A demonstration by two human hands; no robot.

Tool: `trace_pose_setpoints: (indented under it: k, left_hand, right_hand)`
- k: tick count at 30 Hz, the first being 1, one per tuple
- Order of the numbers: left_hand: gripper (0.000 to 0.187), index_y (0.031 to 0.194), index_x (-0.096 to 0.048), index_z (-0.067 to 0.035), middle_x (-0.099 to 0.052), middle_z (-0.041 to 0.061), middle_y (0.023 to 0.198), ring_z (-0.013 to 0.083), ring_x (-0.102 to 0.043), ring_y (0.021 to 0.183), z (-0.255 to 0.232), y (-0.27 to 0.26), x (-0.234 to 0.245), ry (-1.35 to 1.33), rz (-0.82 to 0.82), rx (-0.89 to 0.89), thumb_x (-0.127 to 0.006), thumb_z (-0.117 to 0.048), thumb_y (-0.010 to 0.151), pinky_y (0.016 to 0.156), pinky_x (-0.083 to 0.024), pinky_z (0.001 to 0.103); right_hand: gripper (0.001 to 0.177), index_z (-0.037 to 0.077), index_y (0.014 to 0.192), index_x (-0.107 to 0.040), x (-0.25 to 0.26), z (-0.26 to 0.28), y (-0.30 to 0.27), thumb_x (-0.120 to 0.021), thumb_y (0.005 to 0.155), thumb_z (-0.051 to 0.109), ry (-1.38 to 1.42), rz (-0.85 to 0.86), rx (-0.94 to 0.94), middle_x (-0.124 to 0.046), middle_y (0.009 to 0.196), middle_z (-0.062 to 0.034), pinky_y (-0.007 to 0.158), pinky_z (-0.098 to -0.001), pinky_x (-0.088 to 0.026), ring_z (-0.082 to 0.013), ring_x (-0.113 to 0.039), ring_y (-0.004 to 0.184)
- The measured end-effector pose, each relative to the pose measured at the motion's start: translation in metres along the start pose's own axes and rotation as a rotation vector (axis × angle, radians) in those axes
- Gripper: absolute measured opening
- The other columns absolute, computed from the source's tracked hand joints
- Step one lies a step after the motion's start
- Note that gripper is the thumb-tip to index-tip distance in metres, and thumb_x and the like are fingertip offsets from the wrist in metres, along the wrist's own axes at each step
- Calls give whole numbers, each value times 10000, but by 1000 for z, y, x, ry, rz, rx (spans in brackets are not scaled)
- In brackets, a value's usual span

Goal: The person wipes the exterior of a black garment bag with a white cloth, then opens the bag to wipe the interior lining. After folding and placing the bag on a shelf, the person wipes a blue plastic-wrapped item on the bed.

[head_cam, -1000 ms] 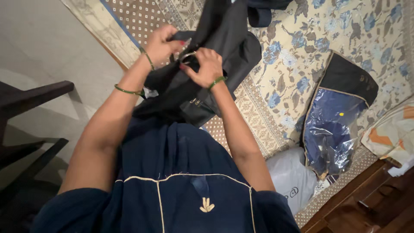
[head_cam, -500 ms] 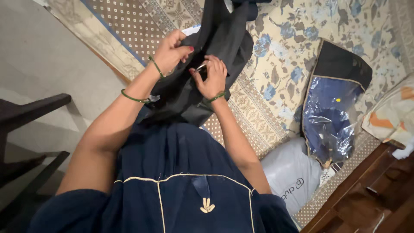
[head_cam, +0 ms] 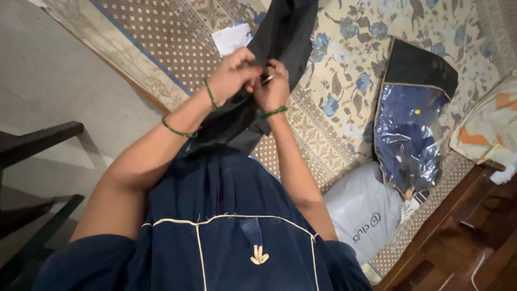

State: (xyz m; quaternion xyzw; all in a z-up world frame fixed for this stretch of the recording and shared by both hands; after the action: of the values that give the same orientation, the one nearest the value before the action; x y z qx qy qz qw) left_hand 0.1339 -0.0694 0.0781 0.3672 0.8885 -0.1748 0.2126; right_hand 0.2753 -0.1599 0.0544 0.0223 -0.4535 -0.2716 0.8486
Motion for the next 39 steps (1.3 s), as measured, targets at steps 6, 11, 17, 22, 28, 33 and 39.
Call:
trace_pose_setpoints:
  k: [6, 11, 17, 22, 28, 33, 39]
  left_hand:
    - [90, 999, -593, -43, -604, 70, 779, 186, -607, 662, -4, 22, 61, -305, -260, -89, -670, -86, 978, 655, -576, 387]
    - [83, 982, -576, -69, -557, 51, 788, 192, -570, 708, 30, 27, 94, -592, -270, 19, -657, -82, 991, 754, -579, 450]
    - [190, 957, -556, -29, -582, 81, 820, 233, -610, 777, 63, 21, 111, -612, -293, 116, -644, -171, 1047, 827, -577, 463]
    - [158, 1012, -592, -45, -650, 72, 841, 216, -660, 799, 74, 13, 107, -500, -345, 131, -627, -199, 997, 818, -596, 427]
    - [224, 1168, -601, -57, -661, 54, 932, 180, -623, 808, 92, 14, 111, -346, -411, 135, -688, -155, 986, 762, -527, 354]
    - [449, 1338, -551, 3, -646, 167, 1222, 303, -621, 1113, 77, 18, 96, 404, -507, -301, -790, -102, 972, 965, -501, 399]
    - [397, 1278, -655, -75, -677, 166, 1273, 396, -615, 1190, 43, -17, -22, 1066, -169, -340, -761, -246, 936, 1026, -480, 484]
  right_hand:
    - [201, -25, 912, -636, 54, -73, -40, -791, 886, 100, 249, -11, -76, -654, 1312, -220, 1037, -399, -486, -332, -631, 1216]
    - [222, -12, 855, -535, 77, -110, -69, -743, 921, 26, 549, 12, -161, -647, 1380, -185, 1068, -312, -430, -231, -593, 1232]
    - [221, 1, 803, -535, 80, -146, -89, -734, 896, 23, 601, -8, -247, -624, 1379, -153, 1071, -318, -394, -214, -550, 1276]
    - [348, 22, 809, -461, 78, -173, -99, -763, 982, 26, 647, 18, -224, -575, 1018, -111, 1154, -330, -366, -216, -540, 1331]
    - [260, 21, 770, -504, 84, -166, -98, -720, 915, 18, 831, 45, -277, -597, 1441, -135, 954, -277, -405, -141, -537, 1111]
    - [267, 9, 777, -499, 91, -148, -93, -719, 925, -6, 858, 54, -274, -582, 1453, -145, 967, -259, -396, -133, -536, 1138]
    - [251, -3, 801, -517, 90, -151, -91, -737, 921, -11, 734, 62, -248, -607, 1438, -177, 1089, -304, -380, -218, -528, 1325]
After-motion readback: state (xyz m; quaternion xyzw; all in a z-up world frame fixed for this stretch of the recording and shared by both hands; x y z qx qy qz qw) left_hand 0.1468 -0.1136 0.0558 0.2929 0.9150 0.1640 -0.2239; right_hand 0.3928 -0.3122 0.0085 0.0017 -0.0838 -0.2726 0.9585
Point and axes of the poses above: each hand's wrist, its own y-axis towards the middle knuckle, its own x-axis out of the back of the hand, z = x × y, the point moved 4 cm from there along y, towards the middle knuckle
